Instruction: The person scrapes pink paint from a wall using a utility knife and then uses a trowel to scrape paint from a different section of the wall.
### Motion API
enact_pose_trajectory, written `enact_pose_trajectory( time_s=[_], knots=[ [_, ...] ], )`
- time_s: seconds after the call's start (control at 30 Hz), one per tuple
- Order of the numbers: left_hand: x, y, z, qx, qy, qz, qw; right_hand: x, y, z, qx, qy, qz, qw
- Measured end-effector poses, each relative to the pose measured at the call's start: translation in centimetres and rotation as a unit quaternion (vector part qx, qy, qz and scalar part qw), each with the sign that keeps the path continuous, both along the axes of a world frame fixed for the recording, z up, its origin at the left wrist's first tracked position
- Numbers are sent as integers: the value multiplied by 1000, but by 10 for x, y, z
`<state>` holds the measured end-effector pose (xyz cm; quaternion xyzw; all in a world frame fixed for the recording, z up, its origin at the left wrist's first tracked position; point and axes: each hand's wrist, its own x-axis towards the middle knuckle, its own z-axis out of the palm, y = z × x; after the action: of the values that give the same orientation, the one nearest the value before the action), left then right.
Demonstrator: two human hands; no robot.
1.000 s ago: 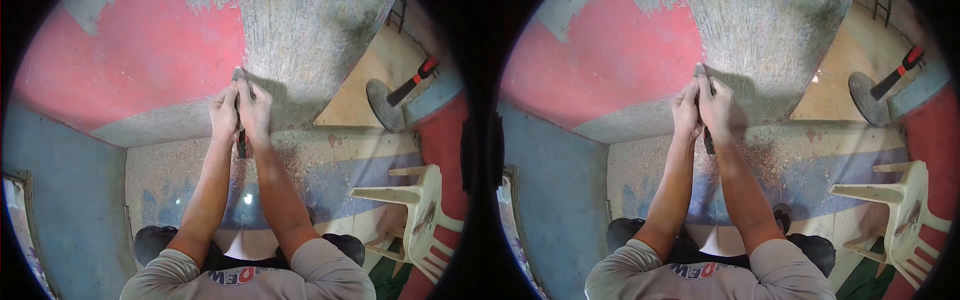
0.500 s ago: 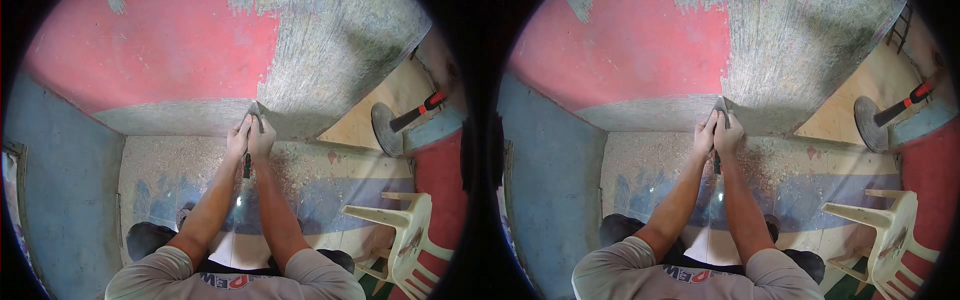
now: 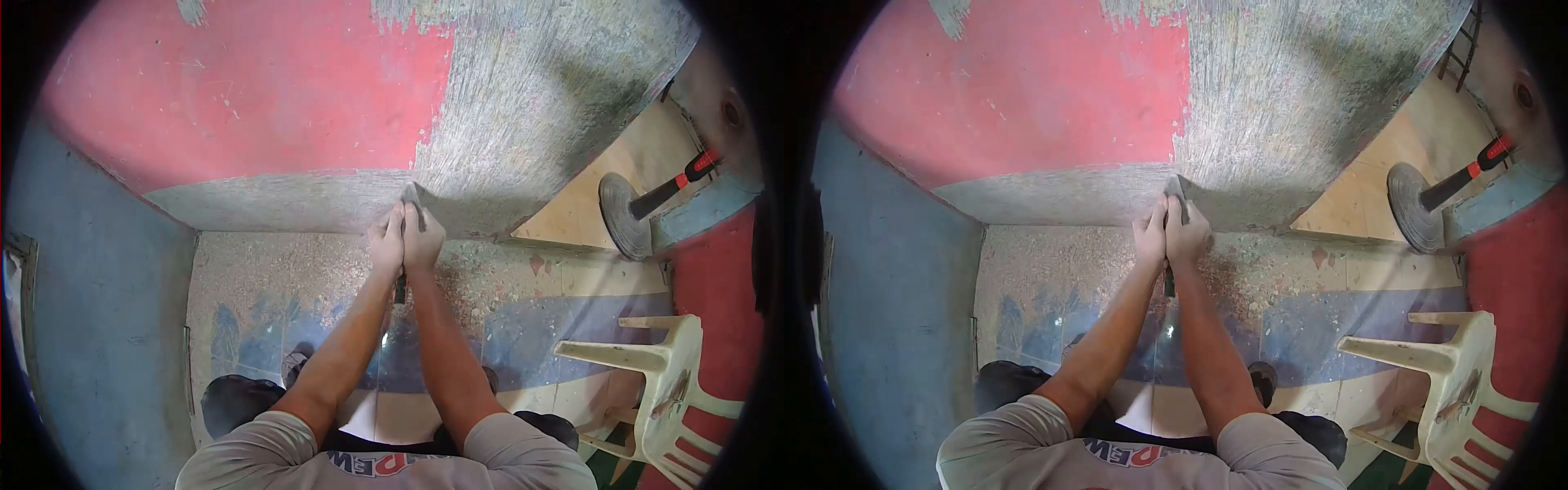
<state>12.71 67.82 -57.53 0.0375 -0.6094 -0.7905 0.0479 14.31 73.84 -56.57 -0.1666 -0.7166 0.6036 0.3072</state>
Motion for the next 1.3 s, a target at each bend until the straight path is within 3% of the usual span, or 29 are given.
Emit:
enact_pose_trajectory(
  time_s=[0.07,0.13,0.17,0.2,0.27,0.37,0.47,0.53,0.57,0.63,0.73,0.77,0.87,0.9,0.97,1.07,1.13,1.27,1.3],
  knots=[
    [1,7,-4,11,-1,14,1000,-4,2,-10,-10,8,1,1000],
    [-10,-1,39,22,10,-29,999,-9,3,43,20,-15,-14,1000],
    [-10,-5,54,25,9,-49,998,-12,3,60,29,66,5,997],
    [-8,-3,55,51,14,-40,998,-10,-1,82,-65,89,35,993],
    [-13,4,64,103,42,-23,994,-9,-3,83,-61,96,21,993],
    [-6,2,13,96,-30,-16,995,-6,2,29,54,10,-9,998],
    [10,0,17,30,-34,-6,999,0,1,-9,19,-32,-7,999],
    [-2,-2,43,-23,-11,-7,1000,-11,2,36,34,32,-1,999],
    [-7,0,64,17,11,-17,1000,-12,3,76,24,56,11,998],
    [-12,2,99,96,51,-33,994,-5,1,93,2,63,21,998],
    [-16,-3,61,28,16,-16,999,-8,1,87,-1,37,16,999],
    [-9,-1,48,18,-24,-7,1000,-6,2,62,16,23,13,1000],
    [1,8,-18,38,16,28,999,2,-1,2,10,14,-2,1000],
    [1,7,-5,23,6,21,999,3,-2,-6,-2,15,-7,1000],
    [1,0,47,-11,-17,5,1000,-8,0,36,18,54,2,998],
    [-13,0,81,111,23,-34,993,-11,0,80,26,61,4,998],
    [-14,-1,68,86,-3,-20,996,-15,-2,82,-25,87,22,996],
    [0,1,-2,60,-15,17,998,7,-4,10,31,-31,5,999],
    [6,3,0,59,-13,31,998,9,-6,14,24,-46,3,999]
  ],
)
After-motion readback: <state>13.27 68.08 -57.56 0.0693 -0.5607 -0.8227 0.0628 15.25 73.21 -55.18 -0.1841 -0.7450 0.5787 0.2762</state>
